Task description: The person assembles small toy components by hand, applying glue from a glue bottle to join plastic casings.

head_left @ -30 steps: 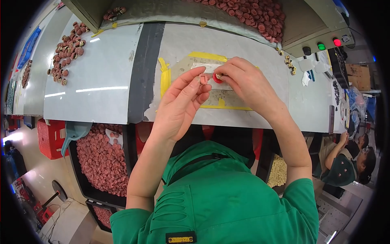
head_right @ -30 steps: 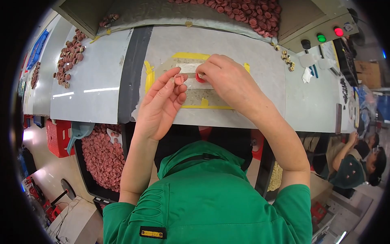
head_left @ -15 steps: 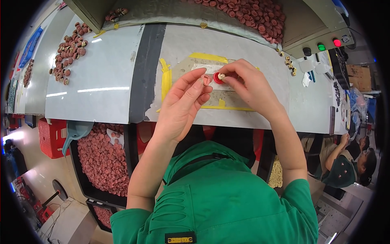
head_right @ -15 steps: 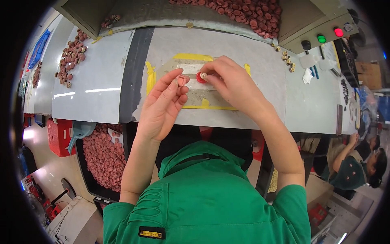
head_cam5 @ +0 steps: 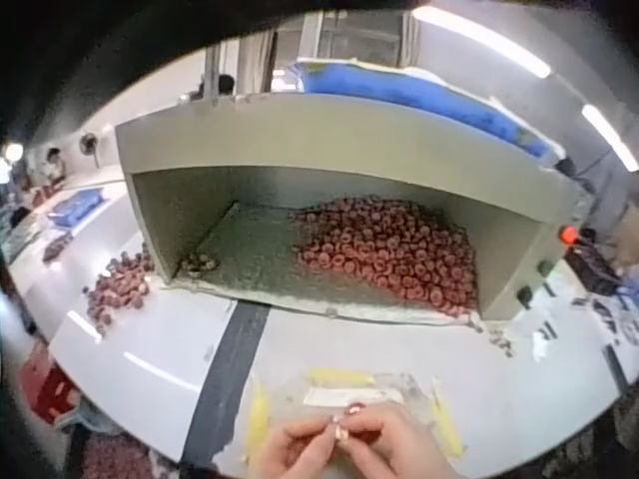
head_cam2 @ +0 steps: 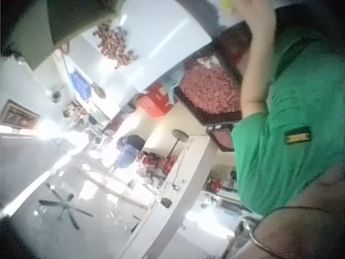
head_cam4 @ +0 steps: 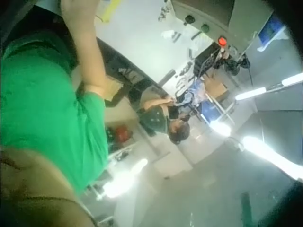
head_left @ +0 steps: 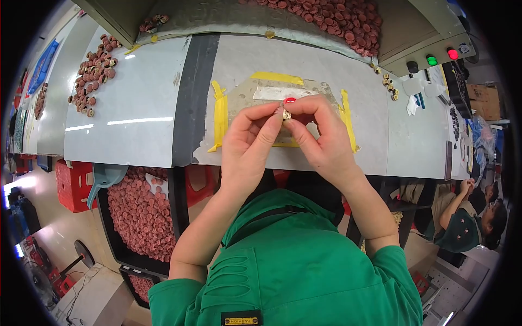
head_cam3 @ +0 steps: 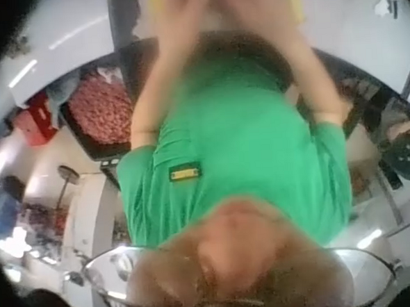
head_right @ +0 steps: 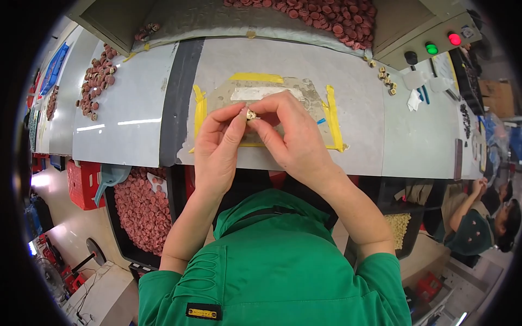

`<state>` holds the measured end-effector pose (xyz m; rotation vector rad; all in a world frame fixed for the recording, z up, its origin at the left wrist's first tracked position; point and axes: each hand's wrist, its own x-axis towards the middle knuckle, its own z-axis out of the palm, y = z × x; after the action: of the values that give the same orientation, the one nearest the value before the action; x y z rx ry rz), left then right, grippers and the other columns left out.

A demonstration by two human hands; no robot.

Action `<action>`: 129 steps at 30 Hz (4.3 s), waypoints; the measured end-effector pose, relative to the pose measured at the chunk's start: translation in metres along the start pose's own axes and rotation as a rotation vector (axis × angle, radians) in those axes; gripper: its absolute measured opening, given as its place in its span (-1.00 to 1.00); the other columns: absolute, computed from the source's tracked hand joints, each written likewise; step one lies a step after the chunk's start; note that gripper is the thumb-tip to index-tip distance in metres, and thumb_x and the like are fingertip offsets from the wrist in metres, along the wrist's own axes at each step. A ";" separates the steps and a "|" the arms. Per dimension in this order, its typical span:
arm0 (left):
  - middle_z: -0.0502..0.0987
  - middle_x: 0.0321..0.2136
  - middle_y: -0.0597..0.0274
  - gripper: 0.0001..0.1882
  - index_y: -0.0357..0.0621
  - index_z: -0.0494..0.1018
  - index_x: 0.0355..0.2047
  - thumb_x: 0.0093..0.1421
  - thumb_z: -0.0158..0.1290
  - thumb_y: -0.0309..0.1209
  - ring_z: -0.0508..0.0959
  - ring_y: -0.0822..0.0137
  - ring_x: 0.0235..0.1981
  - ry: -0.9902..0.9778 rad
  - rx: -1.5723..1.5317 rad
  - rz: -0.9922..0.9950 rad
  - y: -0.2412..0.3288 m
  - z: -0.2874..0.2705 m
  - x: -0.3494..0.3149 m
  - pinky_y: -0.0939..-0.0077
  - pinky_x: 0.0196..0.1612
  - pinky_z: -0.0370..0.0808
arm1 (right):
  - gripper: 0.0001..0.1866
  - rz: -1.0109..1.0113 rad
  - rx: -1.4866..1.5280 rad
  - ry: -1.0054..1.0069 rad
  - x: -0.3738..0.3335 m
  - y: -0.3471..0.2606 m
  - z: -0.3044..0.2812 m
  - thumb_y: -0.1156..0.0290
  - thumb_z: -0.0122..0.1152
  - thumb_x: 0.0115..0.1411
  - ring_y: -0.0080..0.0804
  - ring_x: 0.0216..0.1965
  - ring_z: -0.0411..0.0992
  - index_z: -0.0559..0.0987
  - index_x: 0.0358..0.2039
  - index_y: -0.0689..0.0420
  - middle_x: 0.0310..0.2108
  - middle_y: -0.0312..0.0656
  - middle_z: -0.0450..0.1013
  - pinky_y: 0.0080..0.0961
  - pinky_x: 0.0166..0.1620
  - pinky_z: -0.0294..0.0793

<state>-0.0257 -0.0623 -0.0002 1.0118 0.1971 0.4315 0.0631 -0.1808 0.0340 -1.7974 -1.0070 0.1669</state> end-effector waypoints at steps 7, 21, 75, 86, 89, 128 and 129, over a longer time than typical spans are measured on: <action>0.51 -0.16 0.14 -0.61 -0.28 0.25 0.10 0.31 -0.02 -0.42 0.49 0.43 -0.10 -0.089 -0.082 -0.223 0.011 -0.004 0.005 0.54 0.01 0.41 | -0.72 -0.190 -0.090 -0.005 0.005 0.001 -0.011 0.43 0.28 0.08 -0.24 -0.16 0.39 0.48 -0.19 0.16 -0.20 -0.16 0.39 -0.40 -0.13 0.44; 0.50 -0.16 0.09 -0.18 -0.21 -0.03 0.29 0.17 0.16 -0.20 0.49 0.39 -0.12 -0.437 0.207 -0.488 0.042 0.008 0.021 0.49 -0.01 0.40 | -0.76 -0.256 -0.114 -0.255 0.000 0.000 -0.041 0.37 0.35 0.00 -0.25 -0.22 0.37 0.51 -0.33 0.13 -0.29 -0.23 0.39 -0.39 -0.17 0.40; 0.47 -0.14 0.21 -0.74 -0.07 0.53 -0.24 0.01 0.19 -0.39 0.39 0.10 -0.06 -0.371 1.551 0.999 -0.019 0.047 0.255 0.28 0.02 0.35 | -0.84 0.028 -0.821 0.281 -0.015 0.118 -0.179 0.63 0.18 0.09 -0.31 -0.22 0.40 0.48 -0.28 0.20 -0.23 -0.17 0.43 -0.52 -0.25 0.43; 0.44 -0.12 0.26 -0.64 -0.27 0.34 0.03 0.20 0.05 -0.55 0.43 0.37 0.01 -0.141 0.571 -0.131 0.054 0.019 0.098 0.60 -0.04 0.40 | -0.85 0.111 -0.395 -0.015 -0.007 0.083 -0.135 0.50 0.19 0.12 -0.28 -0.26 0.42 0.55 -0.26 0.20 -0.28 -0.19 0.38 -0.48 -0.19 0.44; 0.42 -0.04 0.15 -0.54 -0.18 0.27 0.14 0.22 0.00 -0.58 0.47 0.51 -0.13 -0.099 0.256 -0.241 0.051 -0.005 0.058 0.66 -0.07 0.43 | -0.82 0.032 -0.368 -0.061 -0.007 0.081 -0.128 0.51 0.17 0.13 -0.28 -0.23 0.42 0.56 -0.22 0.18 -0.25 -0.20 0.39 -0.46 -0.16 0.44; 0.40 -0.03 0.18 -0.59 -0.21 0.23 0.17 0.33 -0.10 -0.39 0.44 0.51 -0.13 -0.028 -0.426 -0.307 0.021 -0.029 0.015 0.61 -0.03 0.40 | -0.85 0.266 -0.479 -0.163 0.011 0.033 -0.093 0.56 0.11 0.15 -0.22 -0.28 0.41 0.44 -0.24 0.25 -0.30 -0.10 0.38 -0.44 -0.19 0.43; 0.40 -0.03 0.19 -0.58 -0.21 0.23 0.17 0.33 -0.09 -0.39 0.44 0.51 -0.13 -0.031 -0.425 -0.292 0.021 -0.029 0.015 0.61 -0.03 0.40 | -0.85 0.179 -0.422 -0.179 0.017 0.023 -0.082 0.54 0.13 0.15 -0.20 -0.28 0.40 0.44 -0.25 0.24 -0.31 -0.10 0.38 -0.42 -0.20 0.43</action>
<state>-0.0284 -0.0236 0.0027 0.5599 0.2108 0.1781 0.1302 -0.2295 0.0588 -2.2925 -1.0623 0.2431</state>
